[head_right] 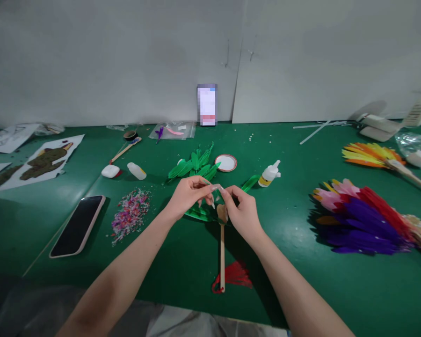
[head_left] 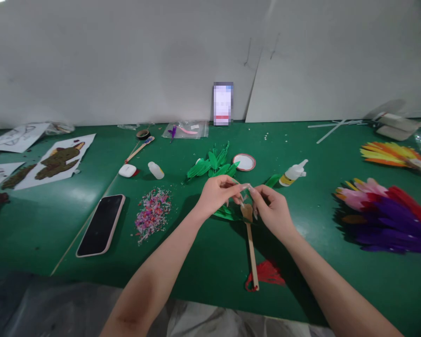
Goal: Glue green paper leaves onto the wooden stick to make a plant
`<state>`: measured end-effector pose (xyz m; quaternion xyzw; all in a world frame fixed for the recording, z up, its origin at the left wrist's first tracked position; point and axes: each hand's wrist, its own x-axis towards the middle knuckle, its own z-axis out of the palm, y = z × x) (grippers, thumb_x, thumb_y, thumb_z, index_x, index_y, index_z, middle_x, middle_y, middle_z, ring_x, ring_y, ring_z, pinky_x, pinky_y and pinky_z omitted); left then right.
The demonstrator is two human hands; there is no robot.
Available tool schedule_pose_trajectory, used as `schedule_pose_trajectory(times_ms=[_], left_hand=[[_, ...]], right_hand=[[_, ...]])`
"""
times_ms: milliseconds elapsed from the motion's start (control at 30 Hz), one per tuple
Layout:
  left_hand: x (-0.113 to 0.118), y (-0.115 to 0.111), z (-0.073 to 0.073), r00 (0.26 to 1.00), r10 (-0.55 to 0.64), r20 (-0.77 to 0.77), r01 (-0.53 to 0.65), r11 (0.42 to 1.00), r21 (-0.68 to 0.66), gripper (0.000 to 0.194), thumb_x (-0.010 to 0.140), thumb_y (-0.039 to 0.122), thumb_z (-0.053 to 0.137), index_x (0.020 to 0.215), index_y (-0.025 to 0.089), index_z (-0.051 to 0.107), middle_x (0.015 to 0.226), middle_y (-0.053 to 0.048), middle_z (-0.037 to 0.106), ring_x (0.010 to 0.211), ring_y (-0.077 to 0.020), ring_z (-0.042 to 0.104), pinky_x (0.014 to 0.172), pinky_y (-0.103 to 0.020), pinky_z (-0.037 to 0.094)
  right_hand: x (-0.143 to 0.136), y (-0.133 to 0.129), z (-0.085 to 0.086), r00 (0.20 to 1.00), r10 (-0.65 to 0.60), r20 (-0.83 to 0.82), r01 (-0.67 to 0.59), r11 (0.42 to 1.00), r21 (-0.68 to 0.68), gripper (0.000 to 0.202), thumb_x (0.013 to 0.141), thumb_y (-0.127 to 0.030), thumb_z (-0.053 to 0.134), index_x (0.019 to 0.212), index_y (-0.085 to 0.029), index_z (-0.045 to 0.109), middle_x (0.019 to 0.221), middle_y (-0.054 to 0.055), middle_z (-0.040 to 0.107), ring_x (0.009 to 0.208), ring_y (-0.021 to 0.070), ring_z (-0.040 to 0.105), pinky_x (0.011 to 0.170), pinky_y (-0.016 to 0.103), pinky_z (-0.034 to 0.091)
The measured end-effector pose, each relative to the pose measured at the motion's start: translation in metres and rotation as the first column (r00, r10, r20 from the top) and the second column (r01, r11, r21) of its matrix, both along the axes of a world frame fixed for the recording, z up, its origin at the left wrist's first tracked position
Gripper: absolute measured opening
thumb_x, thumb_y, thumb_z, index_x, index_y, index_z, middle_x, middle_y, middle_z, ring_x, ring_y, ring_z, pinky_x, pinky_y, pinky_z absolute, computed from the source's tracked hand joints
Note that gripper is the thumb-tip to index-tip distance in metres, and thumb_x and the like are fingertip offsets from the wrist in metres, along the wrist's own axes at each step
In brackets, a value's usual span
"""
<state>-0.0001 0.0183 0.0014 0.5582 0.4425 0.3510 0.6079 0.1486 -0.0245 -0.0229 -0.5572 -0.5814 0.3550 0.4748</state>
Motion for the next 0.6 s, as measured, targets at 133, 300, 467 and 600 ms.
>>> schedule_pose_trajectory(times_ms=[133,300,467,600], left_hand=[[0.005,-0.002,-0.005,1.000,0.028,0.013,-0.028,1.000,0.007,0.032,0.073,0.044,0.062,0.066,0.014,0.054,0.055,-0.001,0.061,0.046,-0.0091,0.058,0.037,-0.016,0.035],[0.008,-0.007,-0.008,0.986,0.144,-0.078,-0.126,0.971,0.205,0.037,0.080,0.047,0.053,0.061,0.016,0.050,0.050,0.003,0.057,0.042,-0.0080,0.055,0.043,-0.018,0.040],[0.009,-0.011,-0.009,0.954,0.247,-0.169,-0.181,0.925,0.334,0.040,0.082,0.048,0.049,0.056,0.018,0.047,0.038,0.006,0.044,0.037,-0.0078,0.049,0.043,-0.020,0.038],[0.010,-0.011,-0.011,0.971,0.224,-0.088,-0.207,0.963,0.172,0.040,0.079,0.050,0.053,0.055,0.018,0.047,0.034,0.007,0.041,0.030,-0.0077,0.043,0.037,-0.020,0.032]], right_hand=[[-0.001,0.000,-0.001,0.997,0.012,0.072,-0.015,0.999,0.040,0.033,0.086,-0.042,0.048,0.063,-0.019,0.050,0.044,-0.005,0.044,0.041,0.0097,0.042,0.043,0.022,0.033],[-0.002,0.001,-0.001,0.985,-0.008,0.175,-0.004,0.998,0.069,0.032,0.087,-0.041,0.047,0.063,-0.019,0.050,0.045,-0.004,0.045,0.042,0.0102,0.042,0.044,0.022,0.033],[-0.002,0.000,-0.003,0.960,-0.039,0.278,-0.002,0.989,0.147,0.029,0.087,-0.038,0.047,0.066,-0.019,0.053,0.051,-0.003,0.050,0.045,0.0106,0.045,0.046,0.021,0.034],[-0.001,-0.002,-0.006,0.922,-0.067,0.382,-0.022,0.974,0.224,0.023,0.087,-0.032,0.046,0.070,-0.020,0.056,0.057,0.000,0.058,0.048,0.0117,0.050,0.049,0.021,0.037]])
